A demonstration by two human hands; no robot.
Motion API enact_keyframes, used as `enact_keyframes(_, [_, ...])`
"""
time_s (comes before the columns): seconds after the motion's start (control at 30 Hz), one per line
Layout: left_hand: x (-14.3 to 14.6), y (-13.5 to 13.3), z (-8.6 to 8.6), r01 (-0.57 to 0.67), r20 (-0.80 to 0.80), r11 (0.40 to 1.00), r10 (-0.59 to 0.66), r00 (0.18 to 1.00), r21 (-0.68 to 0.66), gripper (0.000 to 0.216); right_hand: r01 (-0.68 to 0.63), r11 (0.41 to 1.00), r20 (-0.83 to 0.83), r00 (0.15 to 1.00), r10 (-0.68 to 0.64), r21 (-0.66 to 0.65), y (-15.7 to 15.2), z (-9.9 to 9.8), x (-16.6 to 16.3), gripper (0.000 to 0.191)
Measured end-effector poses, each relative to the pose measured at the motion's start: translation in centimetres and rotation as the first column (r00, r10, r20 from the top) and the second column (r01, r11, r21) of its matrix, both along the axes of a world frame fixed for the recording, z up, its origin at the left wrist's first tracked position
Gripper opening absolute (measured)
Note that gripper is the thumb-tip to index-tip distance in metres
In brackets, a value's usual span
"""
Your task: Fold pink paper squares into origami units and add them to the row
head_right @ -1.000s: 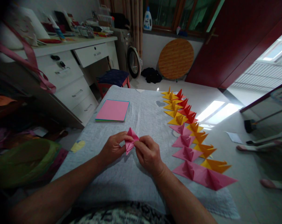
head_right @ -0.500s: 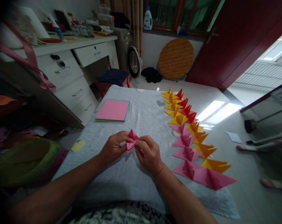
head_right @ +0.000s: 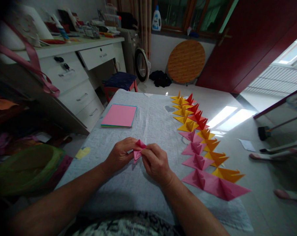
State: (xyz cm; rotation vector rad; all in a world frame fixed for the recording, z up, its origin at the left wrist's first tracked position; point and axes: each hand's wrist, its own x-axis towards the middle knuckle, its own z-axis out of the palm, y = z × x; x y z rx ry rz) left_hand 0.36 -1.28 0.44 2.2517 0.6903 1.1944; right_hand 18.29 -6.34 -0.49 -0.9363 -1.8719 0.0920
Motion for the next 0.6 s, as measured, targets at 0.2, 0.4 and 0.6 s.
enact_keyframes(0.2, [-0.07, 0.2, -0.25, 0.029, -0.014, 1.0, -0.029, 0.999, 0.01, 0.016, -0.033, 0.999, 0.01, 0.999, 0.033, -0.001, -0.08, 0.14, -0.13, 0.027])
enact_keyframes(0.4, [-0.05, 0.28, -0.37, 0.054, -0.024, 0.998, -0.055, 0.998, -0.02, 0.023, -0.046, 0.999, 0.014, 0.999, 0.046, -0.003, -0.13, 0.3, -0.2, 0.024])
enact_keyframes(0.6, [-0.02, 0.26, -0.38, 0.062, -0.03, 0.996, -0.064, 0.997, -0.063, 0.023, -0.066, 0.998, 0.003, 0.998, 0.066, -0.001, -0.11, 0.31, -0.21, 0.023])
